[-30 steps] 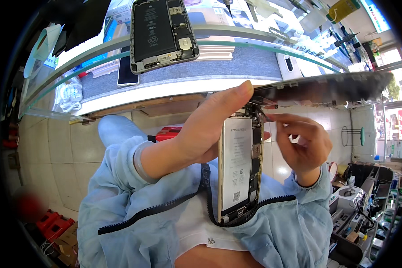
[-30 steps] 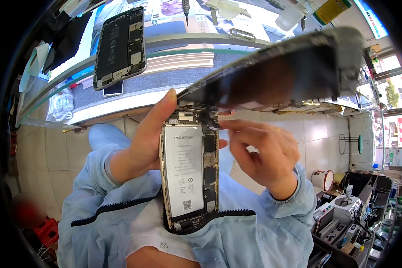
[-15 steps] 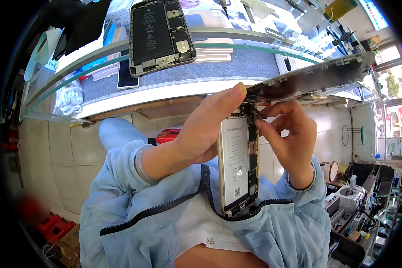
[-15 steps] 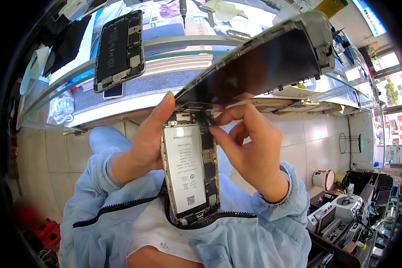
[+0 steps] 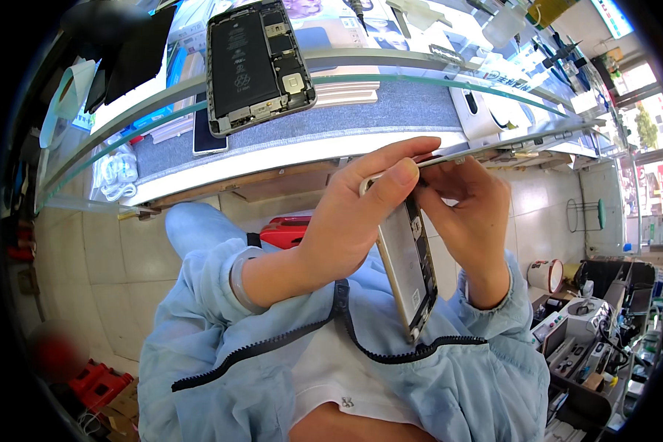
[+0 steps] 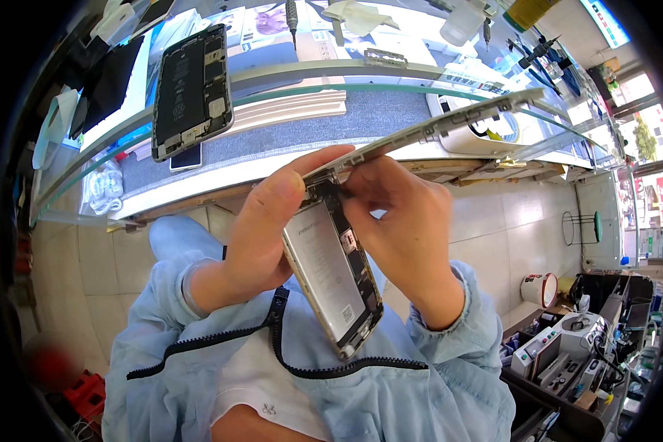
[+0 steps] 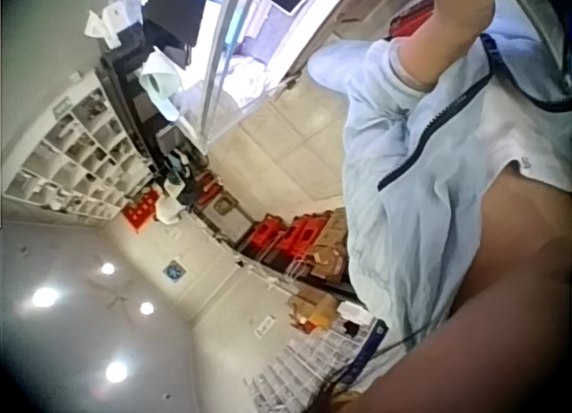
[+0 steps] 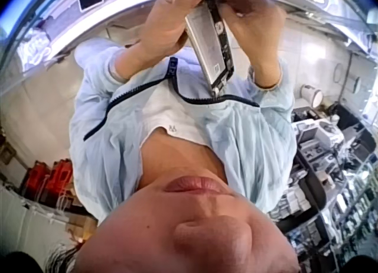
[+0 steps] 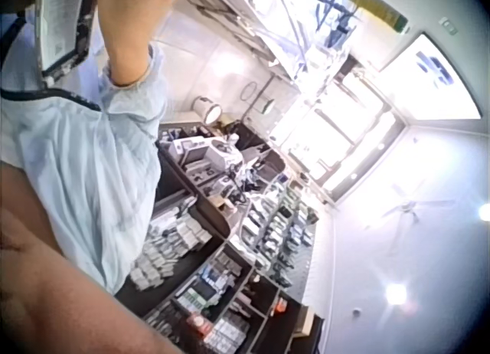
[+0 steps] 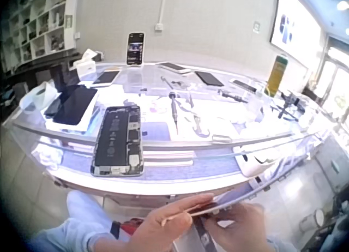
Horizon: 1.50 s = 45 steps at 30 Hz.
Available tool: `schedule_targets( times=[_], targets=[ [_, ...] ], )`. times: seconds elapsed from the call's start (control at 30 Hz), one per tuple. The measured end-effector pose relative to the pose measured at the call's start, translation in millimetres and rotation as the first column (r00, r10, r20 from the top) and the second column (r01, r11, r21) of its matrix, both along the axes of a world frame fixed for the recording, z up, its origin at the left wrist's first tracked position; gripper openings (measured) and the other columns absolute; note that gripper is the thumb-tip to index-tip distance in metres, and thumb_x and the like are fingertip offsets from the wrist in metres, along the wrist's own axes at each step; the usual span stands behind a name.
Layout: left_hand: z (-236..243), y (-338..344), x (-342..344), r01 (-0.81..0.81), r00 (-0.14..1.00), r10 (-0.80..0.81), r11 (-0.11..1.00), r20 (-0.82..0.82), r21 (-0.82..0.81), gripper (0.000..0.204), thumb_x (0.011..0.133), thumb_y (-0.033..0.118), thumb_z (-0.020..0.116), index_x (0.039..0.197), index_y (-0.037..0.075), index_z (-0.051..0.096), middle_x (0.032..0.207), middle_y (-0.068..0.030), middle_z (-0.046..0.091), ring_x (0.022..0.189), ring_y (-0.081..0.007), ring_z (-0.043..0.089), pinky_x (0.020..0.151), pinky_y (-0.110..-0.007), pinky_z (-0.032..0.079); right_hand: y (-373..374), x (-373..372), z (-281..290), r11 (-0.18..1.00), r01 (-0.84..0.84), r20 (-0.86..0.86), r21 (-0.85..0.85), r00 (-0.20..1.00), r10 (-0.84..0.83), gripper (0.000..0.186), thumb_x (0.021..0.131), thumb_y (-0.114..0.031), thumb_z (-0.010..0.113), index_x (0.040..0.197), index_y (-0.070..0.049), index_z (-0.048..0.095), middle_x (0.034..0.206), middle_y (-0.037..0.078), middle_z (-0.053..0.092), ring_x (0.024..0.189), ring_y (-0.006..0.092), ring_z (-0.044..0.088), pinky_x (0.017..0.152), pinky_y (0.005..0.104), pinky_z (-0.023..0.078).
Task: The person disassembles a white iPhone, removes the screen assembly, and then reassembles the device. After reassembly, the person powers on the phone, unlocks it, and tests the camera app by switching between front and rear cameras.
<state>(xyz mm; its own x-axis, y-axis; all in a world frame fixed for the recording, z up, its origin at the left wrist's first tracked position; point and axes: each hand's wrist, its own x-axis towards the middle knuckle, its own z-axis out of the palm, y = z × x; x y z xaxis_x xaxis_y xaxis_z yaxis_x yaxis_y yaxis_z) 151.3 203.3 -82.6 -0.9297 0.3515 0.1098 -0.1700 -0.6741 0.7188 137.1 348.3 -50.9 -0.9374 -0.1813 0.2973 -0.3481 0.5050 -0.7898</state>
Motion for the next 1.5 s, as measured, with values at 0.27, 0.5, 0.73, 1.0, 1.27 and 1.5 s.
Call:
schedule_targets(
  times=[0.27, 0.5, 0.73, 1.0, 1.27, 1.5],
  targets=[
    [0, -1, 6, -0.070, 0.997, 0.061, 0.981, 0.056, 0.180, 0.049, 0.093, 0.032, 0.047, 0.126, -0.003, 0.041, 0.118, -0.0077, 0.052, 0.105, -0.0119, 0.049, 0.090, -0.026, 0.039, 3, -2, -6, 0.896, -0.039, 0.149, -0.441, 0.982, 0.117, 0.013, 0.073, 0.008, 0.062, 0.084, 0.004, 0.056, 0.081, 0.010, 0.066, 0.078, 0.0138, 0.065, 0.069, 0.0237, 0.051],
    [1, -7, 10, -0.045, 0.988, 0.002, 0.958, 0.153, 0.283, 0.055, 0.094, 0.036, 0.040, 0.133, -0.002, 0.029, 0.120, -0.0108, 0.050, 0.106, -0.0163, 0.051, 0.090, -0.031, 0.042, 9, 1, -9, 0.675, -0.102, 0.185, -0.731, 0.922, 0.340, 0.015, 0.075, 0.007, 0.064, 0.083, 0.002, 0.052, 0.085, 0.015, 0.065, 0.082, 0.0154, 0.063, 0.074, 0.0251, 0.050],
    [4, -10, 12, -0.076, 0.981, 0.017, 0.950, 0.191, 0.304, 0.059, 0.093, 0.039, 0.041, 0.133, -0.002, 0.028, 0.121, -0.0144, 0.048, 0.108, -0.0198, 0.050, 0.093, -0.035, 0.041, 11, 3, -4, 0.537, -0.102, 0.181, -0.838, 0.875, 0.449, 0.013, 0.077, 0.007, 0.061, 0.085, 0.002, 0.053, 0.086, 0.015, 0.064, 0.082, 0.0182, 0.063, 0.076, 0.0275, 0.049],
    [5, -18, 6, 0.054, 0.987, -0.066, 0.995, 0.149, 0.087, 0.085, 0.084, 0.068, 0.022, 0.135, -0.001, 0.026, 0.133, -0.0178, 0.038, 0.121, -0.0282, 0.040, 0.097, -0.038, 0.039, 13, 4, -6, 0.580, -0.184, 0.107, -0.794, 0.896, 0.431, 0.011, 0.081, 0.001, 0.041, 0.081, 0.004, 0.052, 0.070, 0.006, 0.054, 0.063, 0.0107, 0.051, 0.076, 0.0293, 0.048],
    [14, -14, 5, 0.036, 0.986, -0.052, 0.995, 0.162, 0.097, 0.085, 0.085, 0.066, 0.023, 0.134, -0.004, 0.025, 0.137, -0.0183, 0.031, 0.124, -0.0270, 0.037, 0.101, -0.040, 0.036, 25, 4, 0, 0.853, -0.229, 0.071, -0.469, 0.953, 0.295, 0.014, 0.073, 0.003, 0.039, 0.069, 0.003, 0.052, 0.066, 0.005, 0.056, 0.059, 0.0069, 0.047, 0.063, 0.0254, 0.046],
    [6, -18, 6, 0.113, 0.975, -0.169, 0.937, 0.146, 0.330, 0.054, 0.093, 0.043, 0.037, 0.125, -0.001, 0.039, 0.112, -0.0121, 0.055, 0.098, -0.0157, 0.056, 0.081, -0.030, 0.049, 9, -5, 14, 0.949, -0.202, -0.431, 0.244, 0.854, 0.292, 0.015, 0.064, 0.004, 0.067, 0.077, -0.001, 0.062, 0.075, 0.006, 0.064, 0.065, 0.0166, 0.059, 0.058, 0.0255, 0.046]
  ],
)
